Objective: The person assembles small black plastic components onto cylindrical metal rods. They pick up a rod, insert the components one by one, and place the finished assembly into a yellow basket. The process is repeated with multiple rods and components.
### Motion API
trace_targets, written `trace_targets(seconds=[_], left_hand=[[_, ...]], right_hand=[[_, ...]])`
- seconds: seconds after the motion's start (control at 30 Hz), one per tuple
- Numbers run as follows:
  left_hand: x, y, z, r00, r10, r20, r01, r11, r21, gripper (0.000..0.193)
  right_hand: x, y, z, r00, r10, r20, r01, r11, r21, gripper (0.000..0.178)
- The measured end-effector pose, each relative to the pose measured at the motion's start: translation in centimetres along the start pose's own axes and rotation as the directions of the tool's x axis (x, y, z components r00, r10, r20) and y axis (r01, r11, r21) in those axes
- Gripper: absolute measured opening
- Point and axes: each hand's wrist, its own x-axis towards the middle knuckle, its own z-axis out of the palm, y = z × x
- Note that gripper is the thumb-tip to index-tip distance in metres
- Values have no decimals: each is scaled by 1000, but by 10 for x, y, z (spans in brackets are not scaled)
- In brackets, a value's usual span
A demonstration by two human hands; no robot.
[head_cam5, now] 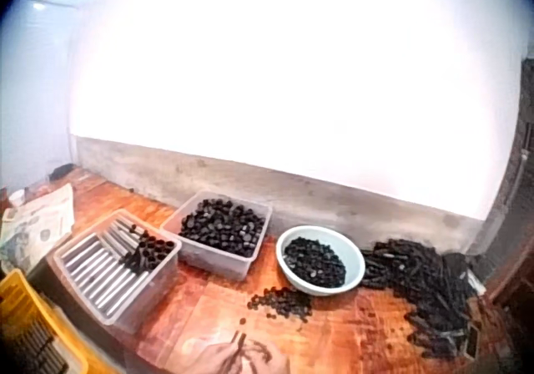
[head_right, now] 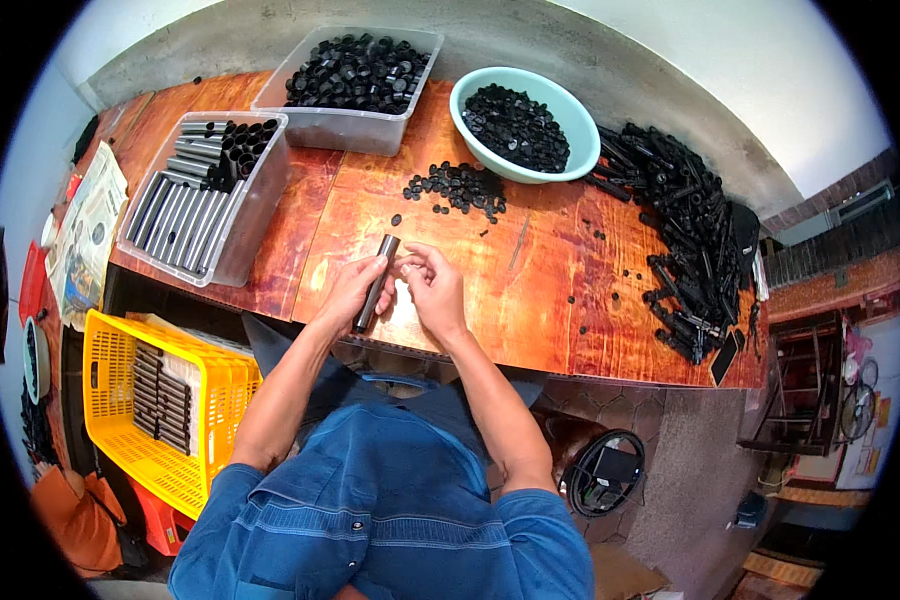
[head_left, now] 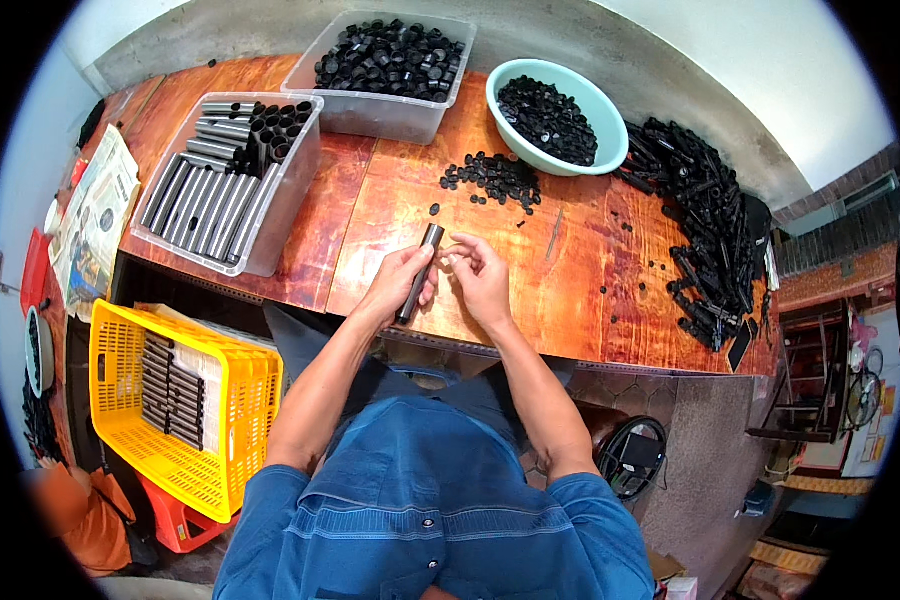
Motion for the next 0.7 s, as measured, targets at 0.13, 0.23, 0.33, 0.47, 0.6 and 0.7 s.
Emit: trace_targets(seconds=[0.13,0.23,0.33,0.47,0.6,0.7], left_hand=[[-2,7,7,999,-36,3,36,998,47,30],[5,3,10,996,-52,67,46,995,83,30],[14,0,13,999,-27,46,17,976,218,29],[18,6,14,858,460,230,-348,189,918,31],[31,11,8,850,425,311,-309,-75,948,29],[39,10,-1,793,484,370,-386,-70,920,29]], right_hand=[[4,4,-19,999,34,-29,-36,994,-104,21],[8,1,-29,998,63,-22,-66,981,-183,20],[18,2,-32,999,26,-46,-34,986,-163,24],[35,-11,-41,995,93,42,-84,978,-188,28],[52,-9,-49,975,115,192,-28,913,-408,28],[62,-9,-51,959,146,244,-16,885,-465,27]])
